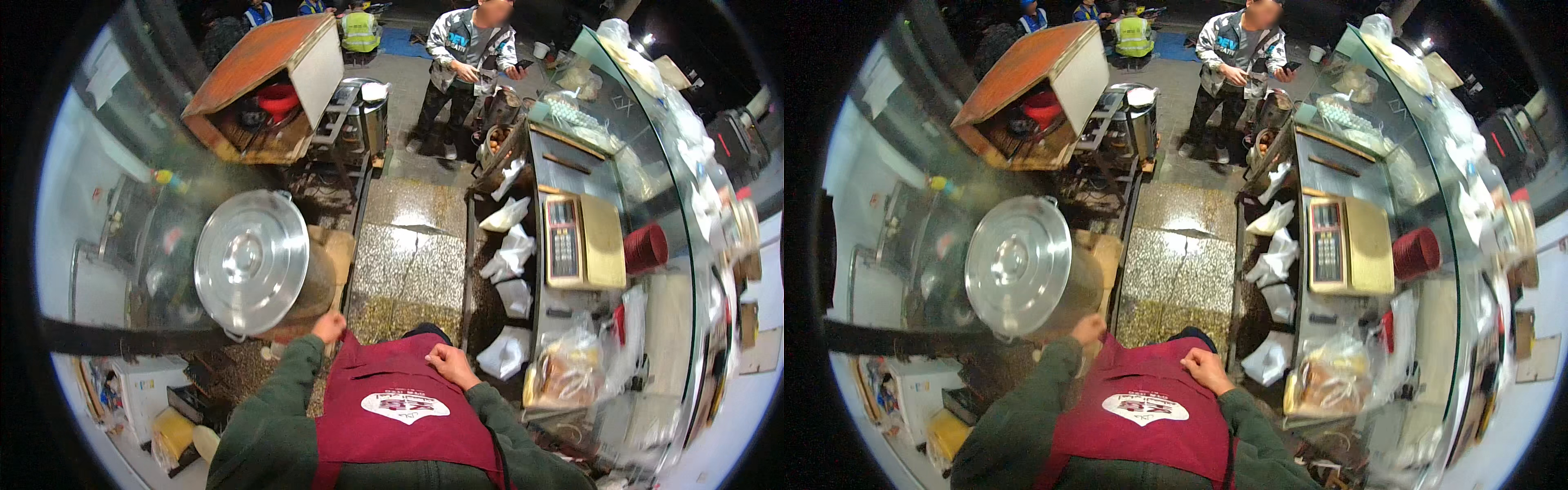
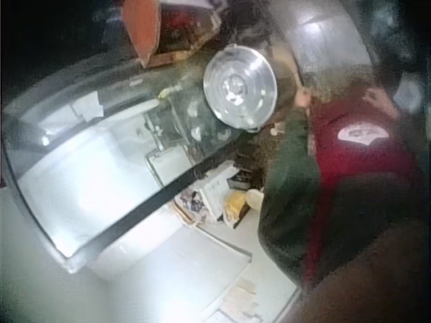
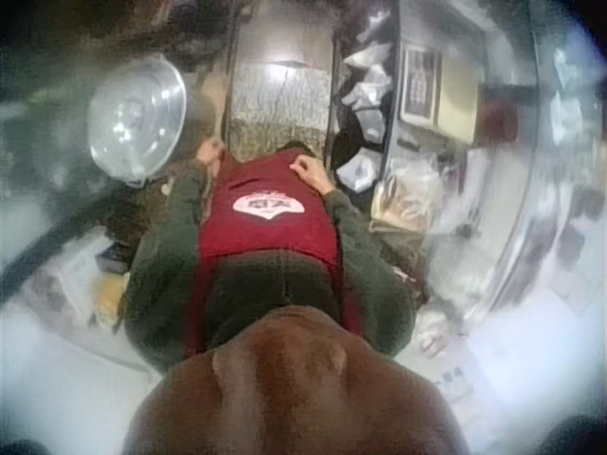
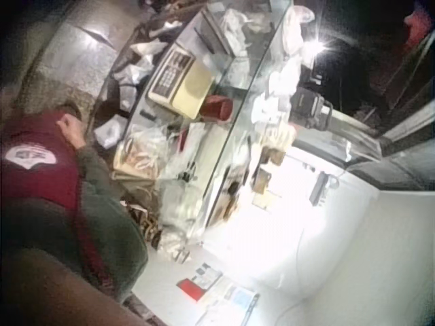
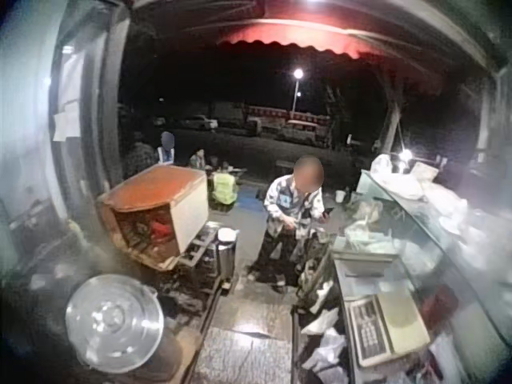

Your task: The person uses a ladle to transfer a white liquid from a large pot into a small plastic bottle. After filling the bottle, the person places the ladle in a nearby pot, covers the large pot with a lid, and walks toward a service counter.

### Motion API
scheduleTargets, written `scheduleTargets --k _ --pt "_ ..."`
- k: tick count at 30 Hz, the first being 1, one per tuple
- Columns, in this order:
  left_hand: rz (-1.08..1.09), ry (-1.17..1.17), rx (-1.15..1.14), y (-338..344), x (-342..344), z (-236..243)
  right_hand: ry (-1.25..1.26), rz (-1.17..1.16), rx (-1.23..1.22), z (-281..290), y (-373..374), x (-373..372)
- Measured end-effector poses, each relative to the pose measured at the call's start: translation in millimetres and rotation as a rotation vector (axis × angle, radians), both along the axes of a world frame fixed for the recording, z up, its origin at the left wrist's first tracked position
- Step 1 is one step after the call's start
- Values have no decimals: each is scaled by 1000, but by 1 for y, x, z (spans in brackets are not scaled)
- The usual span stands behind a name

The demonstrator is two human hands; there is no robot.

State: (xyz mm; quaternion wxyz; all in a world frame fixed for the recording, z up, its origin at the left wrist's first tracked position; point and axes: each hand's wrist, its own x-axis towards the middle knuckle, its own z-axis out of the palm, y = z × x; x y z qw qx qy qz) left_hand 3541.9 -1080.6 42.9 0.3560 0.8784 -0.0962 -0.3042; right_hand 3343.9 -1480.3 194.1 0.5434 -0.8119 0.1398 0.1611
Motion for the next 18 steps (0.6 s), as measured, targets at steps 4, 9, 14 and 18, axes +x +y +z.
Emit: scheduleTargets --k 4,9,14,18 --pt "226 106 -401 -82 198 58 34 -93 160 -26 -71 119" --pt "509 263 -595 -157 303 137 -121 -5 12 -7 -170 315" --pt "589 333 -547 -208 385 159 -145 65 -72 29 -244 501" --pt "501 402 -567 -257 482 133 -68 40 -204 15 -296 608"
